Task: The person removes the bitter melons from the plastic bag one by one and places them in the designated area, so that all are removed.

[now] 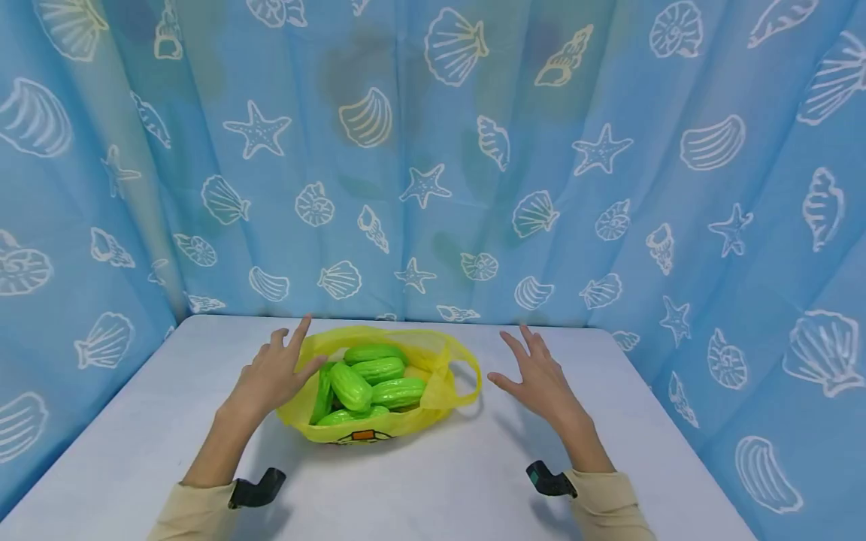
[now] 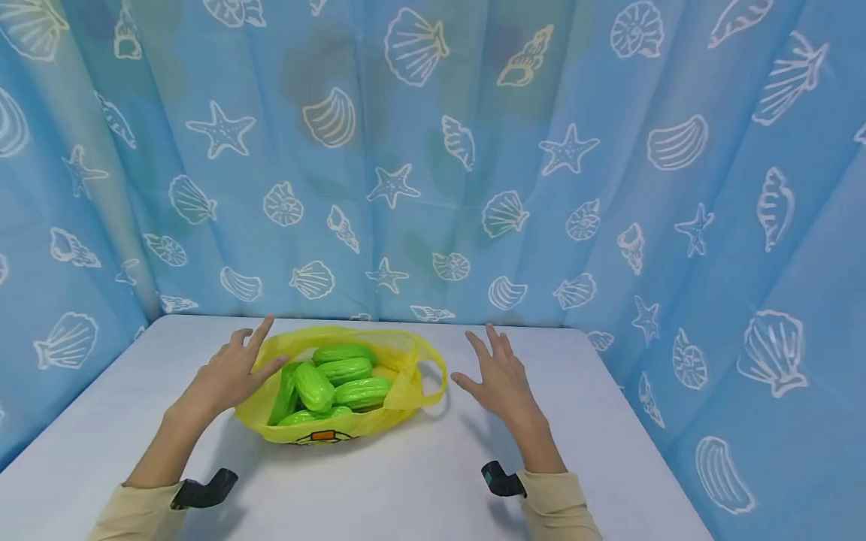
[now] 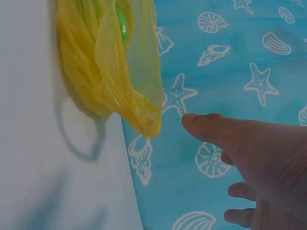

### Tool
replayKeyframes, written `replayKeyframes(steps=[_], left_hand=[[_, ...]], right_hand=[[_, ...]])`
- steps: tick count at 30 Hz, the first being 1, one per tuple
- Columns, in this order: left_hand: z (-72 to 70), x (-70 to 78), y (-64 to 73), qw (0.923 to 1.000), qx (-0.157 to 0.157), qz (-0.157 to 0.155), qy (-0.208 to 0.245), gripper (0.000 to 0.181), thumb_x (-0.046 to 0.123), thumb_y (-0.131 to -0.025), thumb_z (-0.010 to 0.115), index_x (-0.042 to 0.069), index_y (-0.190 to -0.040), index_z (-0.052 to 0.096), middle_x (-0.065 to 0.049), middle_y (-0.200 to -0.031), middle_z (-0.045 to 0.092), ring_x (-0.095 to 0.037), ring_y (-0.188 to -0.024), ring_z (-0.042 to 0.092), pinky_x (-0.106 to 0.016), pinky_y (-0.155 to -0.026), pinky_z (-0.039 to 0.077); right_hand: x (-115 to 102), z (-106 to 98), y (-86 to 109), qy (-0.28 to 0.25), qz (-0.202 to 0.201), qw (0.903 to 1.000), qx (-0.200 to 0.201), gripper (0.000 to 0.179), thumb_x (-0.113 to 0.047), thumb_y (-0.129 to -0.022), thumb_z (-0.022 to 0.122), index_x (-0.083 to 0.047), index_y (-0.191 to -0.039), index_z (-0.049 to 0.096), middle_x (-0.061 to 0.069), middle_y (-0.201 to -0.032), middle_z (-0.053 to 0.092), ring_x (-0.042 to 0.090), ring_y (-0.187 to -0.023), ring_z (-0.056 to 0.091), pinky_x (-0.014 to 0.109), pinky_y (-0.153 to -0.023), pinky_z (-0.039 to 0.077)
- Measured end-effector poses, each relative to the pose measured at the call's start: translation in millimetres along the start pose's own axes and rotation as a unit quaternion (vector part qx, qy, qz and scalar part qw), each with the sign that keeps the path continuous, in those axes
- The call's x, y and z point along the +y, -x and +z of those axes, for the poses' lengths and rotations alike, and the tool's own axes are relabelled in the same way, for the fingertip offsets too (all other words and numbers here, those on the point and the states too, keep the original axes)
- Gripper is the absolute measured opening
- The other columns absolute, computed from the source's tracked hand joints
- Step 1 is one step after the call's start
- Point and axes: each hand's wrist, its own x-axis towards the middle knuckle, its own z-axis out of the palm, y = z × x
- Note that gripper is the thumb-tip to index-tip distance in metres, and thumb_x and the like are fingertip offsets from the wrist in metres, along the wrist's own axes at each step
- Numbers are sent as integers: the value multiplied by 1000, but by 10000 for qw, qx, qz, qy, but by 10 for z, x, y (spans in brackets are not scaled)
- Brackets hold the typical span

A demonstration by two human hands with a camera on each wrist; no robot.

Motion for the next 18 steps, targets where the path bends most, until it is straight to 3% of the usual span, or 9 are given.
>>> replayKeyframes(steps=[3,7,13,15,18], left_hand=[[-19,-17,-1,9999,-94,39,22,78,50,-99,48,17,-159,10,-35,-137,42,-52,-110,55,-67,-80,49],[-18,-76,-5,9994,-315,74,132,80,54,-98,47,18,-159,9,-36,-128,47,-48,-93,61,-63,-76,51],[10,-184,-20,9943,-474,297,910,85,56,-97,49,15,-159,6,-39,-145,36,-61,-125,43,-75,-93,38],[4,-216,-25,9890,-524,356,1340,87,53,-96,54,16,-159,6,-40,-144,38,-56,-115,54,-66,-88,48],[-4,-250,-42,9787,-600,378,1927,92,47,-93,63,19,-159,5,-39,-137,44,-39,-90,63,-44,-70,56]], right_hand=[[-37,-5,0,-79,28,9999,-87,79,-45,-89,68,-18,-154,32,19,-162,19,44,-148,19,74,-104,29],[-69,24,-14,-222,-26,9996,-190,77,-44,-89,69,-20,-153,34,17,-161,23,42,-146,25,69,-107,31],[-109,61,0,-494,-221,9982,-245,75,-41,-89,70,-20,-151,36,17,-160,26,47,-143,30,67,-106,34],[-145,58,-12,-517,-225,9981,-251,74,-41,-89,71,-21,-151,37,16,-159,28,47,-142,32,68,-105,35],[-203,35,-39,-544,-193,9980,-276,73,-41,-88,71,-22,-151,37,16,-159,29,45,-141,35,68,-104,36]])
